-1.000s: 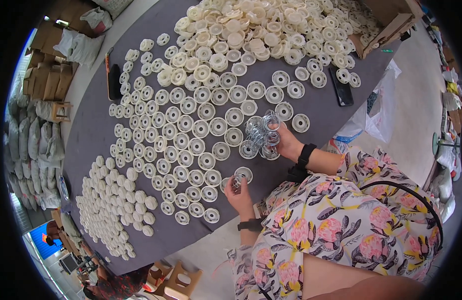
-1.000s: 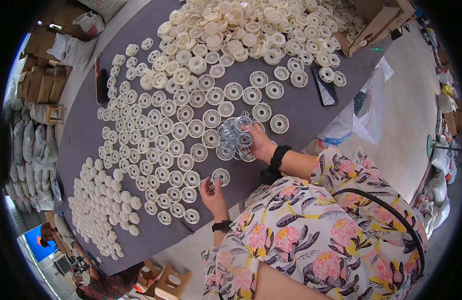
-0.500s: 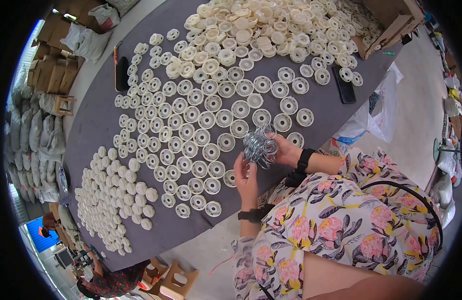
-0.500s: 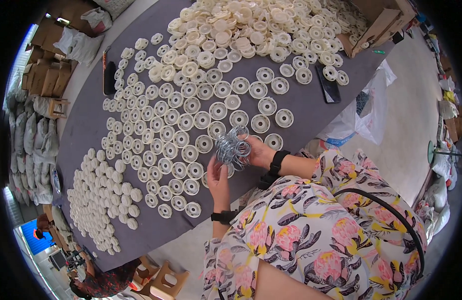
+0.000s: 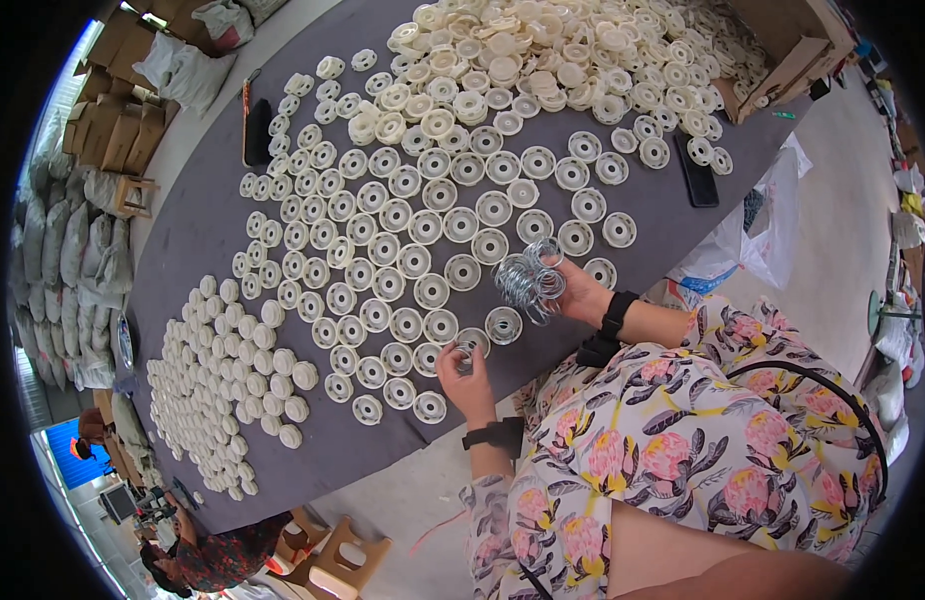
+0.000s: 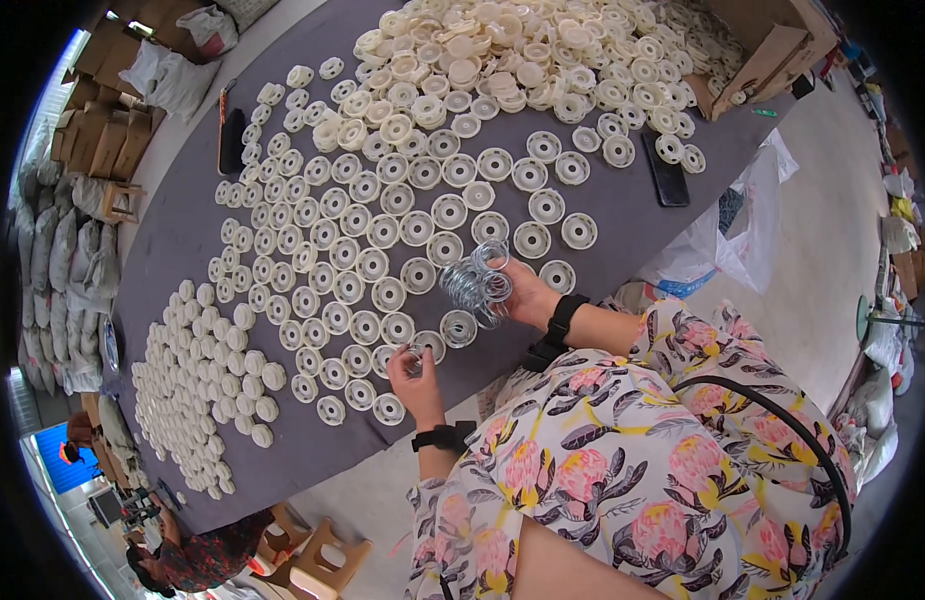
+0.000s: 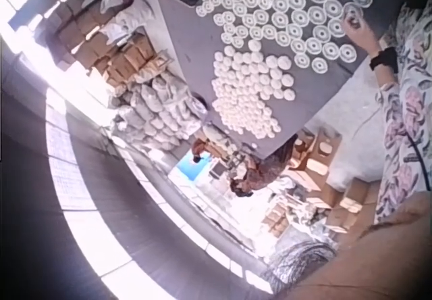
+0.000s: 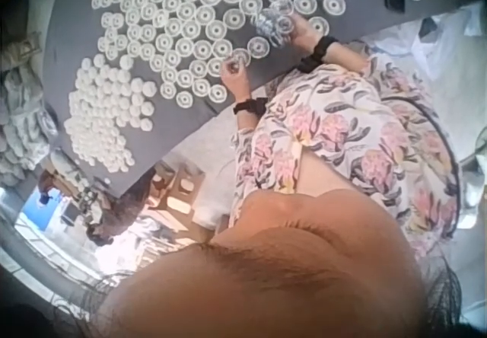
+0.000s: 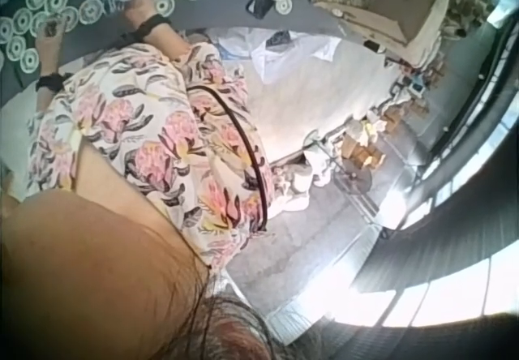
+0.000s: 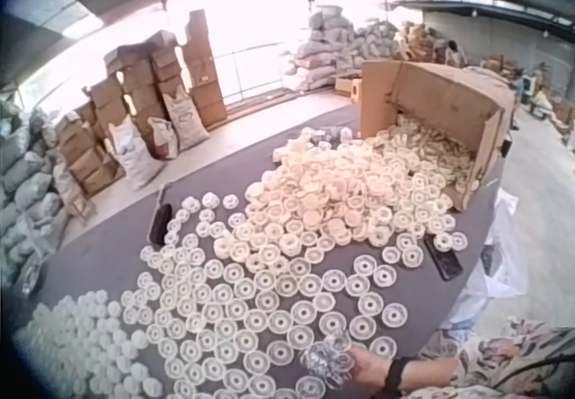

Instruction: The person sorts white plastic caps on a table and then inserts metal springs into the center of each cap one at a time.

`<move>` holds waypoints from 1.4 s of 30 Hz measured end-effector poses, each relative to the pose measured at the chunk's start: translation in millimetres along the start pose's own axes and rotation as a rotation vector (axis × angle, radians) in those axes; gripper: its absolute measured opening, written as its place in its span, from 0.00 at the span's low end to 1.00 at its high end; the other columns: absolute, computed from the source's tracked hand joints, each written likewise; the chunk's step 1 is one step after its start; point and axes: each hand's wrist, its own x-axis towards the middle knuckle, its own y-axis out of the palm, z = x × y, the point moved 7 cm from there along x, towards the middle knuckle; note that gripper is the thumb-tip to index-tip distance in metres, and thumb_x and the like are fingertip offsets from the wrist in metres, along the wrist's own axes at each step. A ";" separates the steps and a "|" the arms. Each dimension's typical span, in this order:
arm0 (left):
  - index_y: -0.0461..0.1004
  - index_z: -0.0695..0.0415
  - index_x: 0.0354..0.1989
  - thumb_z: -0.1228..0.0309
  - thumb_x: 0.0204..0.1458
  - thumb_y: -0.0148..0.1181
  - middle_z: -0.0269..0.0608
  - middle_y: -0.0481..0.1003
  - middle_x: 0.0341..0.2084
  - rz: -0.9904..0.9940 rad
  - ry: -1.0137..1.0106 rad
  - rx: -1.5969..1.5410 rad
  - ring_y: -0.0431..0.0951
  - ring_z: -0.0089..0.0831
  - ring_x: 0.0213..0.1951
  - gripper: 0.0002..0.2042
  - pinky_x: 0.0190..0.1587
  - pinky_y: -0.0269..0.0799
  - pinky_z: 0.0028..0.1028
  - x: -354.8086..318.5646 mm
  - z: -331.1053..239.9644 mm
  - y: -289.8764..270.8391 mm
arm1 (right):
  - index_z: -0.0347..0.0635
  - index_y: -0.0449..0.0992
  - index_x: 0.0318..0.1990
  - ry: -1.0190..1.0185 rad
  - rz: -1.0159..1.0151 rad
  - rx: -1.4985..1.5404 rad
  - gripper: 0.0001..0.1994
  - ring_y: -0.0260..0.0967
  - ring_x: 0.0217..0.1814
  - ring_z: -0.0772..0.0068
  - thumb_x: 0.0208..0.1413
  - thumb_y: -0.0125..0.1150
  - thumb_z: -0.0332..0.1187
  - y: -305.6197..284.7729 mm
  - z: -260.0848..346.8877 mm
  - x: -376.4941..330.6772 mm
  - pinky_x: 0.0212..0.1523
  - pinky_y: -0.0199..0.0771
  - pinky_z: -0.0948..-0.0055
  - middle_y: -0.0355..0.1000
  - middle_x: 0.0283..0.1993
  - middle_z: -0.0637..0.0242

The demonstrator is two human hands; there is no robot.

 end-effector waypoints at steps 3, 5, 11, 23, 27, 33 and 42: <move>0.68 0.60 0.27 0.72 0.41 0.64 0.45 0.70 0.41 0.016 0.183 0.225 0.69 0.38 0.45 0.10 0.49 0.62 0.33 0.2 -3.8 3.9 | 0.50 0.67 0.42 0.014 -0.008 -0.013 0.15 0.69 0.31 0.75 0.47 0.58 0.42 -0.3 -8.0 1.2 0.24 0.68 0.74 0.71 0.35 0.71; 0.69 0.59 0.28 0.73 0.40 0.64 0.47 0.69 0.42 -0.053 0.292 0.430 0.68 0.43 0.46 0.10 0.50 0.60 0.36 -5.2 -14.8 4.9 | 0.50 0.67 0.42 0.007 -0.007 -0.009 0.15 0.69 0.31 0.75 0.47 0.59 0.42 -1.3 -10.8 1.4 0.24 0.68 0.74 0.71 0.35 0.71; 0.70 0.60 0.44 0.71 0.50 0.56 0.41 0.70 0.43 0.247 -0.173 -0.507 0.68 0.29 0.47 0.13 0.47 0.64 0.28 -9.2 -33.9 36.9 | 0.51 0.65 0.45 0.017 0.077 -0.115 0.17 0.69 0.34 0.75 0.47 0.59 0.40 16.8 -8.0 -7.9 0.23 0.69 0.75 0.70 0.37 0.71; 0.68 0.60 0.47 0.69 0.55 0.50 0.31 0.73 0.35 0.334 -0.338 -0.680 0.70 0.18 0.33 0.13 0.34 0.62 0.18 -3.9 -32.9 36.5 | 0.49 0.61 0.48 0.190 0.170 -0.226 0.20 0.68 0.39 0.71 0.48 0.58 0.37 21.2 -32.4 -9.1 0.38 0.71 0.66 0.67 0.41 0.69; 0.70 0.59 0.44 0.70 0.53 0.52 0.32 0.73 0.33 0.393 -0.332 -0.731 0.70 0.18 0.33 0.11 0.34 0.62 0.18 -4.4 -27.4 34.9 | 0.45 0.66 0.45 0.243 0.210 -0.155 0.17 0.68 0.42 0.69 0.48 0.58 0.38 28.3 -32.8 -17.9 0.45 0.68 0.67 0.69 0.40 0.66; 0.70 0.59 0.32 0.77 0.48 0.57 0.40 0.70 0.41 0.260 -0.280 -0.912 0.70 0.19 0.34 0.04 0.38 0.65 0.19 -7.4 -40.1 27.7 | 0.44 0.66 0.46 0.261 0.195 -0.085 0.18 0.68 0.43 0.69 0.48 0.58 0.38 23.3 -38.9 -11.4 0.43 0.70 0.67 0.69 0.40 0.66; 0.66 0.57 0.36 0.72 0.54 0.51 0.41 0.72 0.38 0.097 -0.447 -1.018 0.72 0.26 0.36 0.04 0.35 0.69 0.26 -9.5 -21.8 30.9 | 0.46 0.55 0.55 -0.203 0.060 -0.159 0.27 0.67 0.45 0.69 0.47 0.58 0.32 35.2 -14.9 -10.8 0.39 0.72 0.68 0.65 0.47 0.66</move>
